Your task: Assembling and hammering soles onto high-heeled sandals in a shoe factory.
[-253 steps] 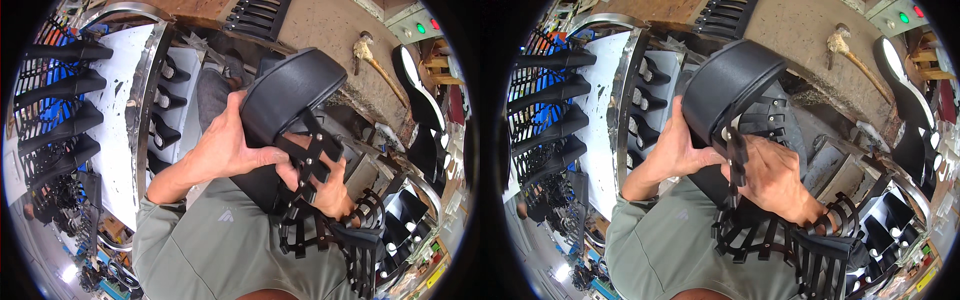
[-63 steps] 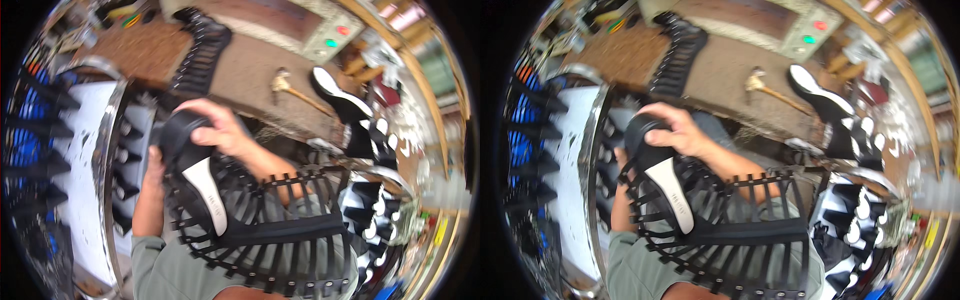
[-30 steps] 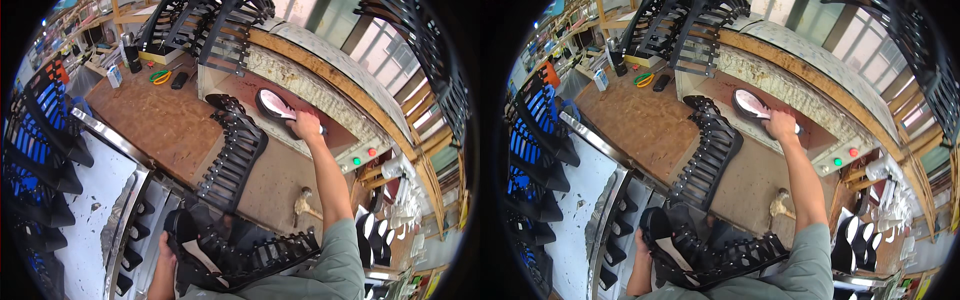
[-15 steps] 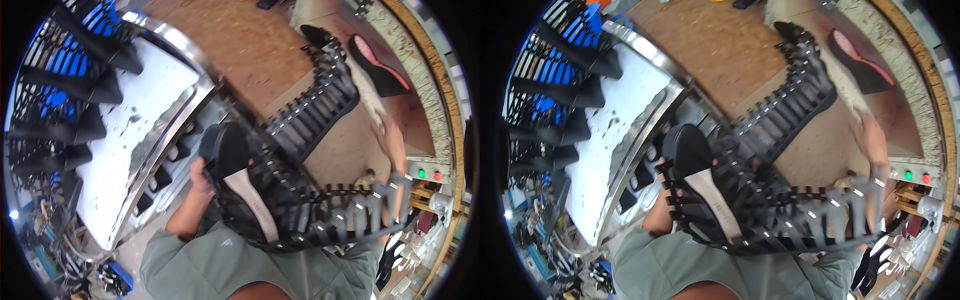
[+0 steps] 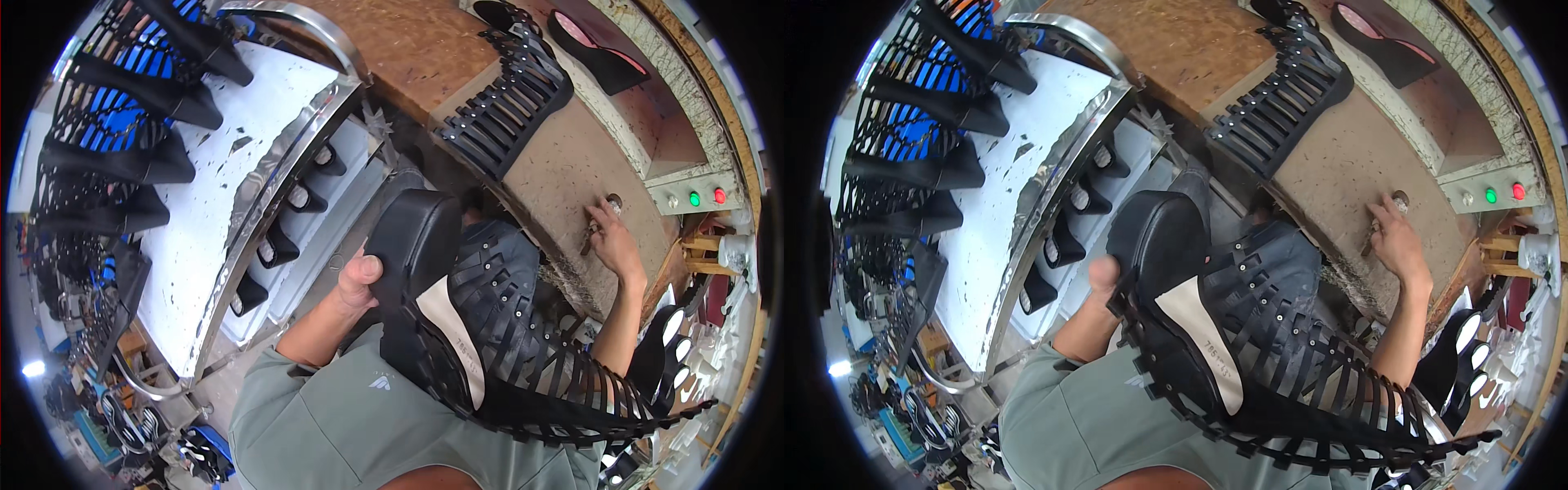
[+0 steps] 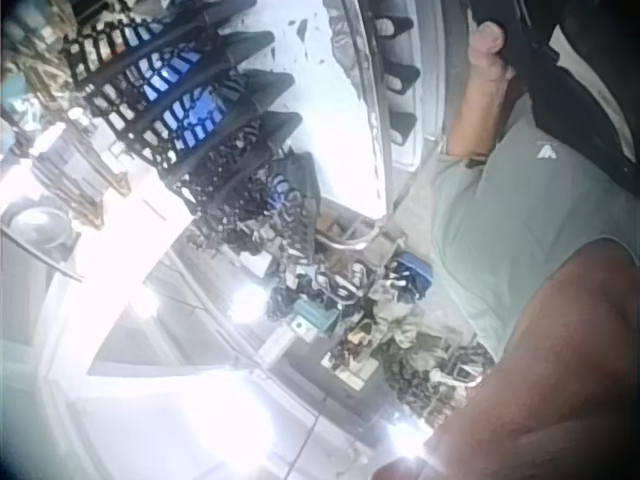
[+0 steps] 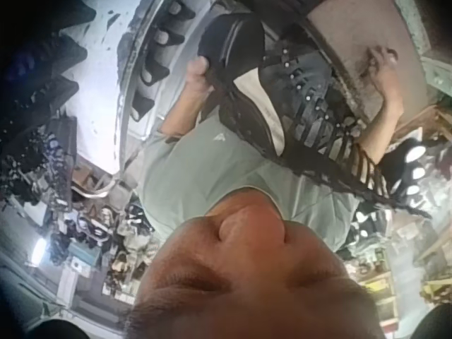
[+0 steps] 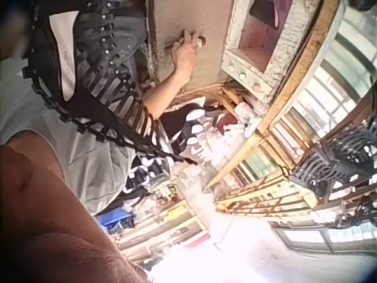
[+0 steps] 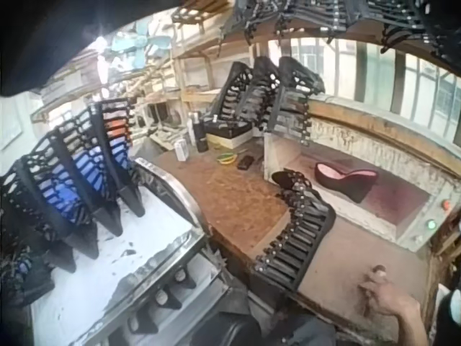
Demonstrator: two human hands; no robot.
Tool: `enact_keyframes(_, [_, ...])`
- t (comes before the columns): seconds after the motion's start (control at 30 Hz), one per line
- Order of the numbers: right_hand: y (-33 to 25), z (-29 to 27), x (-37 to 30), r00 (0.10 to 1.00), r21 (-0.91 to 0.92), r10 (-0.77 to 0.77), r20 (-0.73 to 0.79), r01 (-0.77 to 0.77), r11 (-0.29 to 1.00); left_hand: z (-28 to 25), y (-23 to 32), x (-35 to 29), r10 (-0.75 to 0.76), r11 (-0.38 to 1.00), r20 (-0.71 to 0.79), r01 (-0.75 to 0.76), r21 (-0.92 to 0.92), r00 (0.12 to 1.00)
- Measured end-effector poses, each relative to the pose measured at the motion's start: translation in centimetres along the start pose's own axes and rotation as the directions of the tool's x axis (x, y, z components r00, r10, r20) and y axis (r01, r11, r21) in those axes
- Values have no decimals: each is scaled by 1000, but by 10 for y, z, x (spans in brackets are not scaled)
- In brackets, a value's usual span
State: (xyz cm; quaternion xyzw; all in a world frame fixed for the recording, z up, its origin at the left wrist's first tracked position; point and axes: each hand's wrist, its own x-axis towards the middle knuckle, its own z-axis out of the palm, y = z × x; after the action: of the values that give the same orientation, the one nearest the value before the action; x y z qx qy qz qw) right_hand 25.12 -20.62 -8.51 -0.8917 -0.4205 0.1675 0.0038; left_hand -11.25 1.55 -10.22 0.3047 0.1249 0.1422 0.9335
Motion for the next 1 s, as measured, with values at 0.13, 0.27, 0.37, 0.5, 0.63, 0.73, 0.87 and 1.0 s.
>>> enact_keyframes(0.13, [22, 1, 4, 993, 143, -115, 4, 113, 983, 30, 10, -21, 107, 994, -37, -106, 21, 994])
enact_keyframes(0.27, [9, 3, 7, 996, -29, -85, -9, 84, 996, 45, 16, -31, 207, 974, 0, -206, 98, 978])
enact_keyframes(0.37, [37, 31, 4, 945, 359, 6, -326, 118, 926, 52, 16, -35, 155, 982, -10, -153, 111, 988])
enact_keyframes(0.5, [-46, 2, -36, 892, 846, 64, -448, 446, -293, 62, 8, -38, 135, 976, -12, -131, 176, 991])
enact_keyframes(0.63, [-156, -31, -85, 800, 664, -37, -599, 470, -582, 72, 1, -30, 164, 961, 106, -183, 207, 981])
enact_keyframes(0.73, [-200, -44, -90, 857, 767, -136, -496, 360, -531, 57, -4, -25, 209, 917, 225, -271, 294, 952])
enact_keyframes(0.87, [-199, -49, -95, 844, 825, -225, -487, 359, -437, 62, 16, -26, 121, 866, 334, -264, 424, 935])
enact_keyframes(1.0, [-200, -58, -110, 809, 843, -328, -488, 341, -415, 69, 15, -31, 112, 803, 446, -345, 486, 888])
